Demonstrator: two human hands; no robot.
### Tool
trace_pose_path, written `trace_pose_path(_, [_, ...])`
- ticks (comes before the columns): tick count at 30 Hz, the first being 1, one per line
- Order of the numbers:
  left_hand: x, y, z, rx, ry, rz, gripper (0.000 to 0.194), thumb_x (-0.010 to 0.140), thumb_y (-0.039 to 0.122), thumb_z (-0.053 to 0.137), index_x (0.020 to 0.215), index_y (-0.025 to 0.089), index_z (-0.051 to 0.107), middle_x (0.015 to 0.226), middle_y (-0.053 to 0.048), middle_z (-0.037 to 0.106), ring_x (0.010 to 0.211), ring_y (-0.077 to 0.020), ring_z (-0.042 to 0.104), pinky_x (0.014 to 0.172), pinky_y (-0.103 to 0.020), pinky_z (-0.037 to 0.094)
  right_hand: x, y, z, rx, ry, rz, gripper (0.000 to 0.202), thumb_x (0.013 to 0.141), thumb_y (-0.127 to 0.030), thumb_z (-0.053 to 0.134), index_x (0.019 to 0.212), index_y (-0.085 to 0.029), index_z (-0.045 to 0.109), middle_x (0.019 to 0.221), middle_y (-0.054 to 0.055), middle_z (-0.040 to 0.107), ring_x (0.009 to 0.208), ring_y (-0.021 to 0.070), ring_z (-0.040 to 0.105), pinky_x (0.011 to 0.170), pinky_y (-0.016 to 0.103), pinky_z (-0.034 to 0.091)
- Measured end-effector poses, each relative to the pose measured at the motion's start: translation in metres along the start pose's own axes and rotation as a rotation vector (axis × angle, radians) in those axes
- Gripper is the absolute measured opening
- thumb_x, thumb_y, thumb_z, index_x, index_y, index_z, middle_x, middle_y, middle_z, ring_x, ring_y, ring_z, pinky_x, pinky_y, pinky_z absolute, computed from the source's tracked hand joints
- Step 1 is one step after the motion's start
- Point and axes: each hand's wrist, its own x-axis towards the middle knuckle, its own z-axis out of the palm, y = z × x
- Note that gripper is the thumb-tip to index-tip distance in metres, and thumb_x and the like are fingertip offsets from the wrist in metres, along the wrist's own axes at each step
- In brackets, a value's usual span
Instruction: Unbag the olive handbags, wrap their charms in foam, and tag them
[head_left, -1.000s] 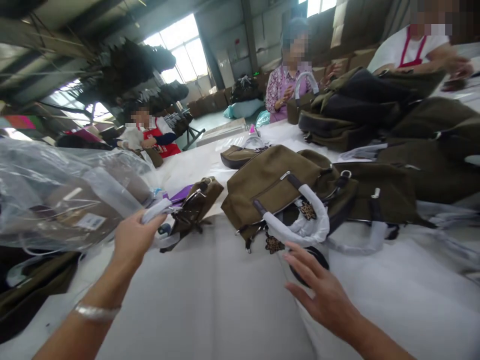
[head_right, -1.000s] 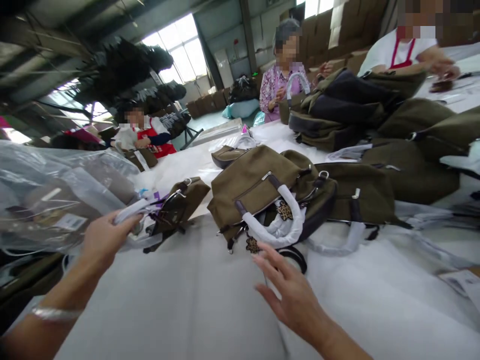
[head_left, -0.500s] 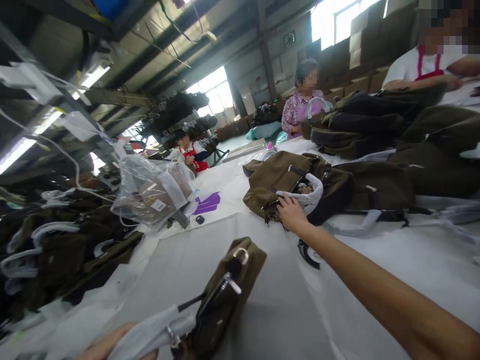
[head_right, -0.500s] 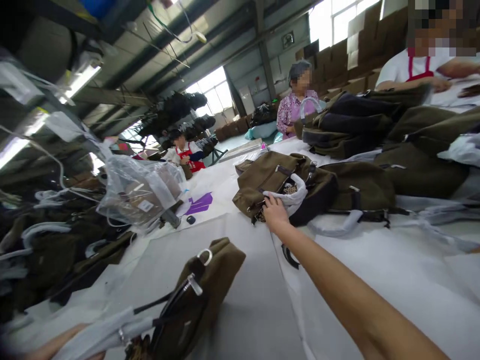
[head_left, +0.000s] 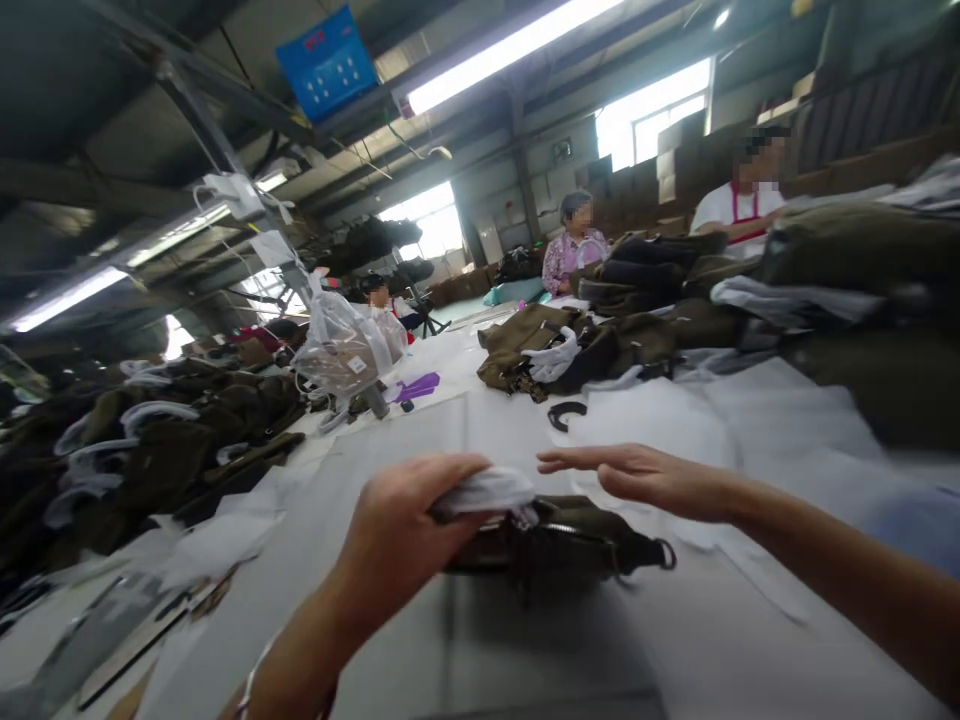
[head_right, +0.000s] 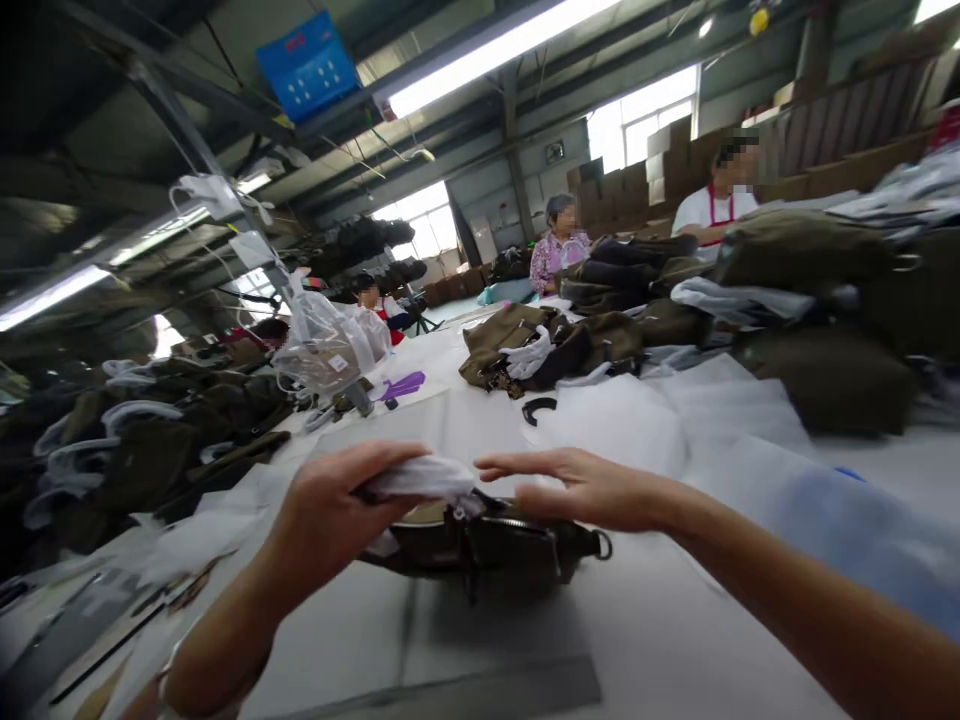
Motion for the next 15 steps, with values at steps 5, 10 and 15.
trace_pose_path(5, [-0.004,0.06,-0.006,-0.144,-0.038,0.282,0.021,0.082,0.027,0.083,0.102,0.023,0.078,0.093,-0.002,0.081,0.081,-0.0178,0.075,0.078,-0.024,0.057,-0.078,-0.088,0.062,-0.062,0.058,0.11,0.053,0.089,-0.052,0.069,0.135,-0.026,0.067,0.115,0.004,0.076,0.107,0.0296,0.069,0.096,0.04,0.055])
trace_pose_path(10, [-0.032,0.096,0.007,-0.175,-0.116,0.456,0.036,0.085,0.03,0.081,0.12,0.024,0.071,0.112,-0.005,0.078,0.098,-0.0207,0.075,0.089,-0.028,0.058,-0.139,-0.102,0.105,0.136,0.241,0.223,0.049,0.088,-0.062,0.066,0.106,-0.017,0.076,0.099,0.004,0.074,0.092,0.0239,0.065,0.084,0.033,0.051])
trace_pose_path(15, [-0.083,0.092,0.045,-0.009,-0.013,0.411,0.061,0.094,0.009,0.058,0.15,0.03,0.047,0.152,-0.008,0.055,0.135,-0.0245,0.056,0.11,-0.039,0.052,-0.186,-0.095,0.152,0.294,0.61,0.284,0.06,0.084,-0.072,0.065,0.101,-0.014,0.072,0.075,0.0,0.061,0.068,0.0144,0.053,0.066,0.029,0.044])
